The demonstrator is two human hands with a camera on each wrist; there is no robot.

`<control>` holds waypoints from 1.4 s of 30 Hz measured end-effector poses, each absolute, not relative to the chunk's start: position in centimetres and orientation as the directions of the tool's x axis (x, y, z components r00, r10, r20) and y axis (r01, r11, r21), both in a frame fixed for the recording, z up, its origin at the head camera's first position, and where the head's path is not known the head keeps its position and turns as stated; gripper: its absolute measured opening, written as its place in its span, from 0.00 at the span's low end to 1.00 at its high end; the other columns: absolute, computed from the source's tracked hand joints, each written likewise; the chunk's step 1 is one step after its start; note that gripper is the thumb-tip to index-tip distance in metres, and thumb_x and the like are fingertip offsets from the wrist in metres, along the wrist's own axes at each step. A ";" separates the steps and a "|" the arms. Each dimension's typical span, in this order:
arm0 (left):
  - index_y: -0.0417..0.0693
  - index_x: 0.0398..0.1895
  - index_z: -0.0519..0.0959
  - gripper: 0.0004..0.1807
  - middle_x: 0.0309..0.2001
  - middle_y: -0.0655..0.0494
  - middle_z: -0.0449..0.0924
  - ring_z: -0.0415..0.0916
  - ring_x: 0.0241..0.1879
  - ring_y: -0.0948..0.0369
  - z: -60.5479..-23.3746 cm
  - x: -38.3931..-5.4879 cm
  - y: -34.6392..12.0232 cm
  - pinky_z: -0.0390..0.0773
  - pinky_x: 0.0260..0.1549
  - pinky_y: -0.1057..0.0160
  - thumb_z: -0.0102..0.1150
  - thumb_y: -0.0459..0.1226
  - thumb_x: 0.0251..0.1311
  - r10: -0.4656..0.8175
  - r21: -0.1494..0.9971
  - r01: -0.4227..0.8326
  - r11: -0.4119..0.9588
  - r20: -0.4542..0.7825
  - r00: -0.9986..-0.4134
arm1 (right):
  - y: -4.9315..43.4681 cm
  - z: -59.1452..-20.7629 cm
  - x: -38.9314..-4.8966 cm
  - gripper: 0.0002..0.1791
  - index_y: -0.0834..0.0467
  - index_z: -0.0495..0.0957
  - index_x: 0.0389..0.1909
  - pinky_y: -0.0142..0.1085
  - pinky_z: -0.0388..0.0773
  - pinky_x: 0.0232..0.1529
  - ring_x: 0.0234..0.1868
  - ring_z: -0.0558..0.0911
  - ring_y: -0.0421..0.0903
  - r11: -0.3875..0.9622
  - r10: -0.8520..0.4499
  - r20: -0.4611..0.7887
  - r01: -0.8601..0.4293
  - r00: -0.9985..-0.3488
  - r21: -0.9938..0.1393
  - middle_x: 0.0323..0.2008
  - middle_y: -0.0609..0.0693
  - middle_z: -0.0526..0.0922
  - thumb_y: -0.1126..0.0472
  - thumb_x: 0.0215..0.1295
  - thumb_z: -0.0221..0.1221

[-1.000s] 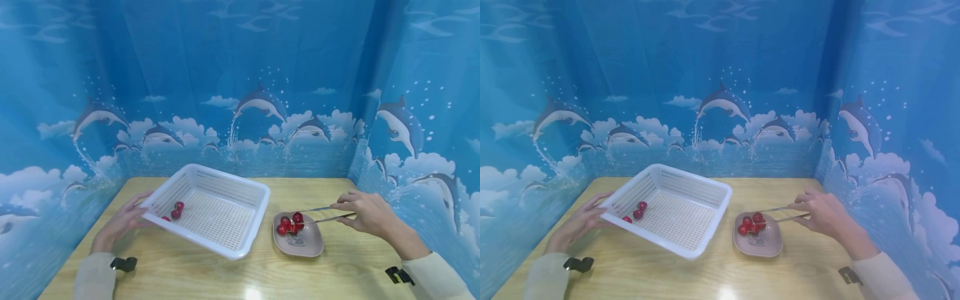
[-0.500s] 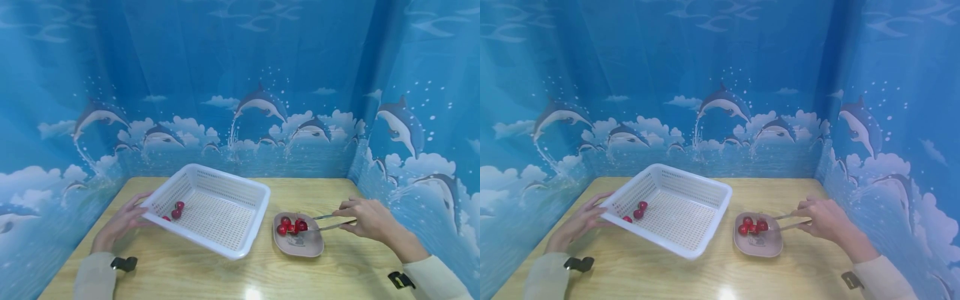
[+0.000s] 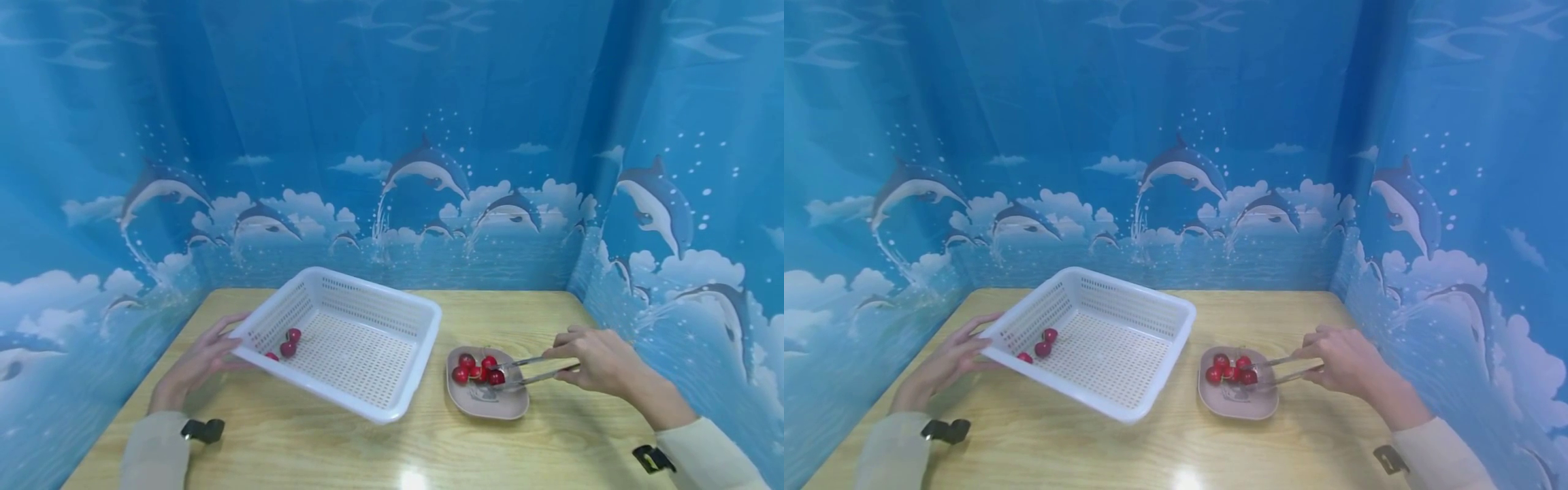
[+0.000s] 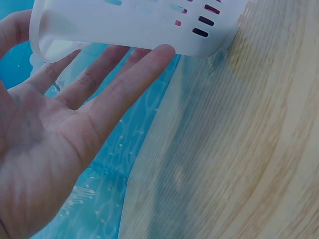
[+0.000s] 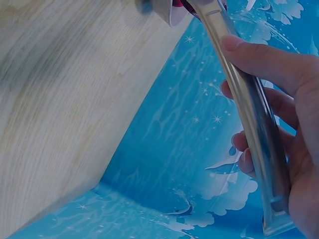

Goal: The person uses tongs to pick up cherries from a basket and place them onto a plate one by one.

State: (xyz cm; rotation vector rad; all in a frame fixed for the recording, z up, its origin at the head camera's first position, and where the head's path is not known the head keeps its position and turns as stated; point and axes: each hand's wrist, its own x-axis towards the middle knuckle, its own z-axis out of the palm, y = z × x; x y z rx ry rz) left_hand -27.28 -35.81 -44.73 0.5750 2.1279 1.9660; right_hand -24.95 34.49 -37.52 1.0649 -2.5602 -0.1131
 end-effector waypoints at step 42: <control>0.52 0.81 0.55 0.30 0.63 0.68 0.74 0.81 0.59 0.62 -44.7 -27.3 -35.8 0.87 0.56 0.46 0.41 0.32 0.80 0.420 0.988 0.151 0.019 0.129 -0.898 | 25.3 -32.7 -29.2 0.31 0.48 0.88 0.53 0.27 0.70 0.19 0.40 0.82 0.45 0.598 -0.736 0.544 -0.764 -0.402 0.244 0.42 0.46 0.89 0.51 0.43 0.81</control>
